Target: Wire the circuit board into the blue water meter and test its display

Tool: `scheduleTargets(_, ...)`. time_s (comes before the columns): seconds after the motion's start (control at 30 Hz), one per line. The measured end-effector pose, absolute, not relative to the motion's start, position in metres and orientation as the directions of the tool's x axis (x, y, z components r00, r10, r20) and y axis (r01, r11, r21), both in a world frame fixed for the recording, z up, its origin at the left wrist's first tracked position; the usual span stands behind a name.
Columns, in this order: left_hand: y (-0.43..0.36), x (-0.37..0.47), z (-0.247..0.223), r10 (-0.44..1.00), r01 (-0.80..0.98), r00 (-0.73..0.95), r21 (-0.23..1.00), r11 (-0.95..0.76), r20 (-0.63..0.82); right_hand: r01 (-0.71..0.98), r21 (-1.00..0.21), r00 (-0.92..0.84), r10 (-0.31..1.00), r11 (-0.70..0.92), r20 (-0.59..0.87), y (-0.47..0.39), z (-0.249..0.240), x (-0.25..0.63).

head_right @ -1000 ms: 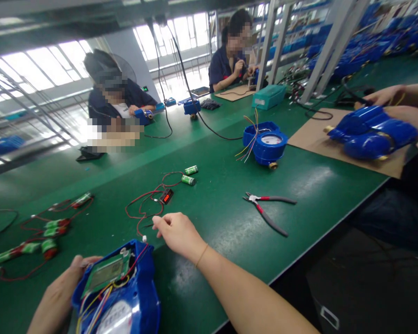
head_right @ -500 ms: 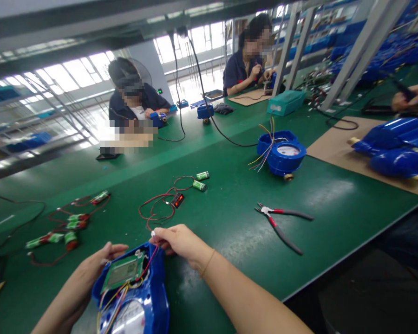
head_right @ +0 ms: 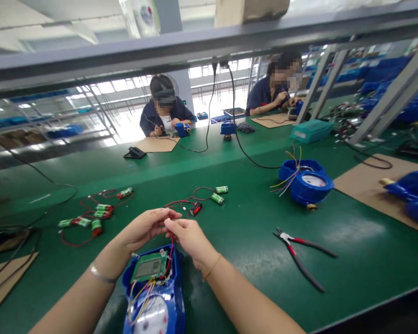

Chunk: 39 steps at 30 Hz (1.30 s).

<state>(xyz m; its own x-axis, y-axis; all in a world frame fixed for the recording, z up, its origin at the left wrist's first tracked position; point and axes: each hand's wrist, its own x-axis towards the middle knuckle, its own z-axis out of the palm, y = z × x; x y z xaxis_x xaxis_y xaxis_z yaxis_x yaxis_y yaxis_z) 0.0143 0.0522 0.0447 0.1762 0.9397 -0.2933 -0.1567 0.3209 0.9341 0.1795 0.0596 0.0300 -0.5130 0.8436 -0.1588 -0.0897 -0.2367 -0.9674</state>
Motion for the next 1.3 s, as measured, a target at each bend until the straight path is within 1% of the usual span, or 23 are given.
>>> scheduleTargets(0.17,0.054,0.018,0.043,0.968,-0.261,0.154,0.937,0.232,-0.197,-0.065,-0.988,-0.524,0.847,-0.144,-0.089,0.059,0.033,0.169)
scheduleTargets(0.37,0.048,0.018,0.05,0.961,-0.278,0.237,0.938,0.206,-0.141,-0.055,-0.997,-0.532,0.846,-0.061,-0.022,0.057,0.044,0.168)
scheduleTargets(0.47,0.048,0.02,0.053,0.97,-0.313,0.207,0.932,0.185,-0.123,-0.004,-0.999,-0.503,0.864,0.04,0.037,0.059,0.045,0.167)
scheduleTargets(0.57,0.051,0.024,0.055,0.973,-0.34,0.187,0.92,0.193,-0.135,0.048,-0.987,-0.48,0.87,0.153,0.111,0.058,0.045,0.168)
scheduleTargets(0.67,0.056,0.023,0.053,0.969,-0.366,0.168,0.901,0.232,-0.181,0.032,-0.98,-0.491,0.857,0.199,0.158,0.053,0.048,0.169)
scheduleTargets(0.77,0.063,0.019,0.048,0.967,-0.411,0.097,0.876,0.254,-0.235,0.012,-0.969,-0.537,0.819,0.245,0.201,0.05,0.054,0.169)
scheduleTargets(0.83,0.064,0.014,0.046,0.966,-0.427,0.066,0.868,0.254,-0.25,-0.002,-0.977,-0.515,0.837,0.213,0.183,0.051,0.057,0.171)
scheduleTargets(0.93,0.056,0.003,0.048,0.959,-0.409,0.109,0.868,0.283,-0.261,-0.024,-0.998,-0.464,0.884,0.058,0.063,0.056,0.055,0.179)
scheduleTargets(1.0,0.044,-0.008,0.049,0.943,-0.377,0.156,0.865,0.331,-0.293,-0.016,-1.0,-0.472,0.882,-0.022,-0.012,0.057,0.05,0.188)
scheduleTargets(1.07,0.027,-0.021,0.048,0.927,-0.344,0.162,0.862,0.373,-0.337,0.017,-0.998,-0.498,0.864,-0.067,-0.067,0.054,0.046,0.197)
scheduleTargets(1.17,-0.009,-0.035,0.04,0.926,-0.312,0.079,0.873,0.376,-0.37,0.089,-0.989,-0.526,0.838,-0.115,-0.145,0.042,0.04,0.205)
scheduleTargets(1.3,-0.057,-0.033,0.031,0.931,-0.275,-0.046,0.9,0.337,-0.363,0.139,-0.968,-0.553,0.794,-0.21,-0.252,0.026,0.036,0.203)
